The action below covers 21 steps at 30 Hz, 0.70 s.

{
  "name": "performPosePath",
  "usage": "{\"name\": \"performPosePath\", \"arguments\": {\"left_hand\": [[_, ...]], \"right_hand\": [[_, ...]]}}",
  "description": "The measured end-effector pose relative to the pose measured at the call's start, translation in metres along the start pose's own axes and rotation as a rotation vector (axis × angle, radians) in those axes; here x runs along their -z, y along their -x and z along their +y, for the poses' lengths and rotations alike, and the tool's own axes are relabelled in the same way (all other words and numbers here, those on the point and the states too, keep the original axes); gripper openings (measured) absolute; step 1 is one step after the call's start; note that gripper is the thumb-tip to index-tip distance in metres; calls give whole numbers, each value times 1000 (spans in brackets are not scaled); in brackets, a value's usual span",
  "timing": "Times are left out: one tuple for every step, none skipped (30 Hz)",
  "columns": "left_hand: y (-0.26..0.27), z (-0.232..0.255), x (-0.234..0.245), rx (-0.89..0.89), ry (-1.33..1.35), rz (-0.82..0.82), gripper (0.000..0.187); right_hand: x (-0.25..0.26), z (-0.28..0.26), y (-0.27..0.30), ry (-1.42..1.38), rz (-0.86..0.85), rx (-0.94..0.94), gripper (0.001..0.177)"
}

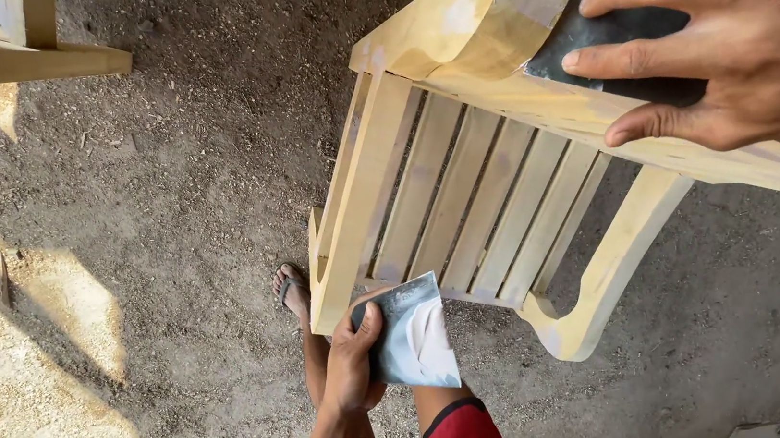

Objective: Sanding a wooden chair and applying wood filler to joints and imperfections.

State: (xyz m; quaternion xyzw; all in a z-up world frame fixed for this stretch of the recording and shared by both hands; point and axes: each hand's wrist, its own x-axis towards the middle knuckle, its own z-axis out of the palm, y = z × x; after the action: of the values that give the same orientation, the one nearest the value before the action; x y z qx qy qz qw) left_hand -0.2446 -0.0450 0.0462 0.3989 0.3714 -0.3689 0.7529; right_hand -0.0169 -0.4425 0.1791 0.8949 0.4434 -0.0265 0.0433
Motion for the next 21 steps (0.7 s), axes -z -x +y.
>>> {"name": "performPosePath", "arguments": {"left_hand": [[0, 1, -1, -18, -23, -14, 42], [0, 2, -3, -16, -25, -13, 42], [0, 2, -4, 7, -21, 21, 41], [0, 3, -5, 30, -18, 51, 41], [1, 2, -5, 32, -20, 48, 41], [-1, 3, -6, 17, -10, 33, 40], [-2, 3, -7, 2, 0, 18, 40], [-5, 6, -9, -2, -1, 15, 40], [-8, 8, -11, -8, 5, 0, 42], [-10, 9, -12, -11, 12, -14, 45], [-11, 16, -21, -11, 12, -14, 45], [-13, 23, -29, -47, 16, -54, 44], [-15, 30, -36, -83, 19, -95, 44], [-17, 37, -46, -87, 17, -101, 44], [-19, 43, -55, -131, 11, -127, 50], [-21, 48, -66, -179, 16, -146, 57], [-23, 56, -82, -186, 23, -145, 57], [-18, 62, -96, -173, 58, -138, 53], [-12, 69, -109, -159, 92, -131, 48], [-7, 65, -118, -158, 94, -132, 48], [-2, 61, -129, -125, 213, -254, 46]], "right_hand": [[0, 3, 0, 61, -23, 2, 56], [-5, 8, 1, 58, -23, 0, 56], [-9, 13, 2, -9, -44, 12, 55], [-13, 18, 3, -73, -65, 22, 54], [-8, 16, 2, -72, -66, 18, 54], [-4, 16, -1, -186, -53, -30, 47], [1, 16, -3, -300, -39, -78, 40], [0, 17, -3, -296, -37, -78, 40], [-2, 18, -3, -303, -32, -88, 39], [-3, 17, -3, -314, -29, -98, 38], [-12, 22, 9, -314, -28, -98, 38], [-21, 27, 21, -501, -5, -185, 44], [-30, 31, 32, -689, 20, -272, 51], [-23, 20, 41, -683, 24, -274, 51], [-16, 9, 51, -689, 76, -373, 63], [-10, 1, 58, -696, 124, -459, 76], [6, -14, 48, -692, 123, -449, 76], [24, -33, 37, -659, 174, -251, 76], [42, -52, 28, -628, 231, -54, 81], [46, -83, 28, -628, 228, -54, 81], [50, -113, 29, -683, 201, -111, 82]]}}
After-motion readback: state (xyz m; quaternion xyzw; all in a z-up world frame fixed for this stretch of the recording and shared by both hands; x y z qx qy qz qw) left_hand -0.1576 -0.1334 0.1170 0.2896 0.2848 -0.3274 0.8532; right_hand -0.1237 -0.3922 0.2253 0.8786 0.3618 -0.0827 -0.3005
